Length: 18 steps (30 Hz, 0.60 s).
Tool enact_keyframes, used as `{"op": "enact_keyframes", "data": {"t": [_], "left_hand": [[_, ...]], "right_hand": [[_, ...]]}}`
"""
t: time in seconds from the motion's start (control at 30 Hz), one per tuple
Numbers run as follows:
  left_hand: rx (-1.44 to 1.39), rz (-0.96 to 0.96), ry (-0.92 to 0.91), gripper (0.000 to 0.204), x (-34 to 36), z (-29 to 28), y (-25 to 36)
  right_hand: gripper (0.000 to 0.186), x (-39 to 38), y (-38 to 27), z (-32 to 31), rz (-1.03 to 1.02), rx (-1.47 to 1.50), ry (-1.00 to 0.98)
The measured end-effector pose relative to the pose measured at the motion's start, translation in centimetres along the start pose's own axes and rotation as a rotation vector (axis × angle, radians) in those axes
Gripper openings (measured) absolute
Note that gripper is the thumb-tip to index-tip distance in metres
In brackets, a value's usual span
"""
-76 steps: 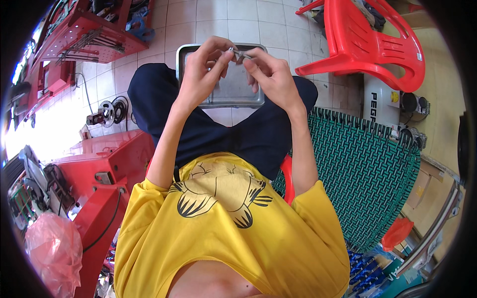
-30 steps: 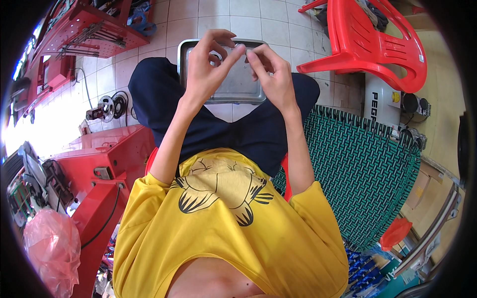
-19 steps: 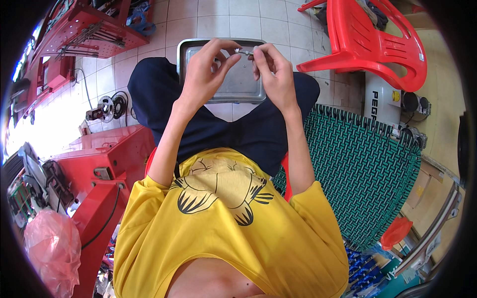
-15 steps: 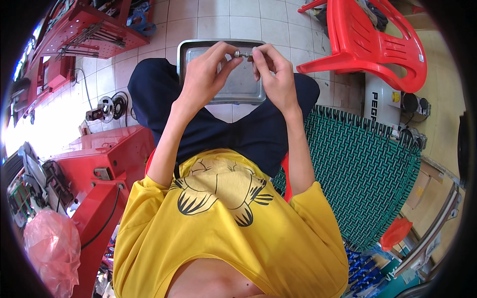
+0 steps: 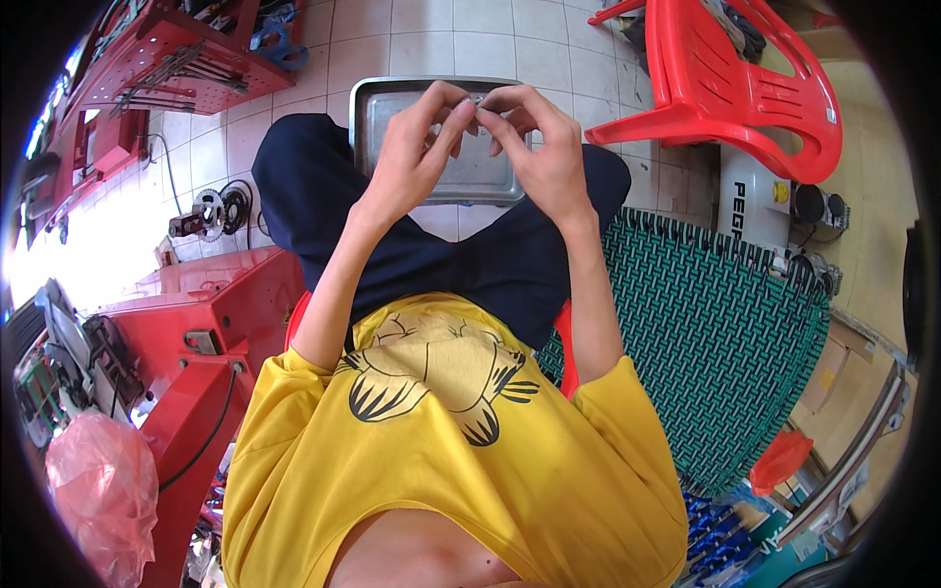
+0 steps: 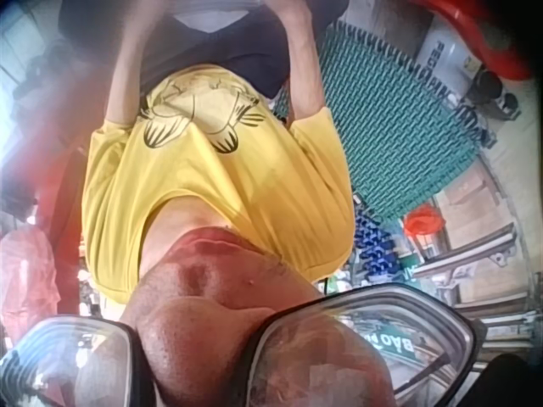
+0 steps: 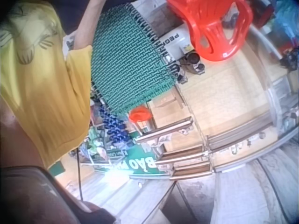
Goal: The person holds a mechanical part by hand and uses a small tool to manipulate internal components, then places several small metal pieces and a spring onto a metal tray.
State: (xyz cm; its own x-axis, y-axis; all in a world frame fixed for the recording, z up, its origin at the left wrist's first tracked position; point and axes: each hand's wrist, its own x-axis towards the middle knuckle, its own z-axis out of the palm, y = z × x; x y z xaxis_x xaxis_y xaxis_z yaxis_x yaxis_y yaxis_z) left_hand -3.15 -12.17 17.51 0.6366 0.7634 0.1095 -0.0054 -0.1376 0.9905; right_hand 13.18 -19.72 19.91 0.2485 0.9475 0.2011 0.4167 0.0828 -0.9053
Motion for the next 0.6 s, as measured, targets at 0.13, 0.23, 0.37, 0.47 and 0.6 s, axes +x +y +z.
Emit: {"op": "enact_keyframes", "data": {"t": [0.13, 0.23, 0.37, 0.47, 0.6], "left_hand": [[-0.156, -0.066, -0.035, 0.023, -0.2, -0.2, -0.1], [-0.182, -0.063, -0.061, 0.025, -0.3, -0.4, -0.1], [-0.170, -0.094, -0.118, 0.026, -0.2, -0.7, -0.2], [-0.163, -0.089, -0.112, 0.026, -0.1, -0.5, 0.3], [-0.182, -0.113, -0.135, 0.025, -0.2, -0.5, 0.2]], "right_hand": [[0.017, 0.1, -0.8, -0.2, 0.042, 0.005, 0.021], [0.020, 0.1, -0.6, -0.5, 0.052, -0.027, -0.033], [0.021, 0.2, -0.3, -0.7, 0.118, 0.016, -0.049], [0.024, 0.2, -0.3, -0.7, 0.155, 0.027, -0.095], [0.026, -0.1, 0.0, -0.7, 0.123, 0.035, -0.085]]}}
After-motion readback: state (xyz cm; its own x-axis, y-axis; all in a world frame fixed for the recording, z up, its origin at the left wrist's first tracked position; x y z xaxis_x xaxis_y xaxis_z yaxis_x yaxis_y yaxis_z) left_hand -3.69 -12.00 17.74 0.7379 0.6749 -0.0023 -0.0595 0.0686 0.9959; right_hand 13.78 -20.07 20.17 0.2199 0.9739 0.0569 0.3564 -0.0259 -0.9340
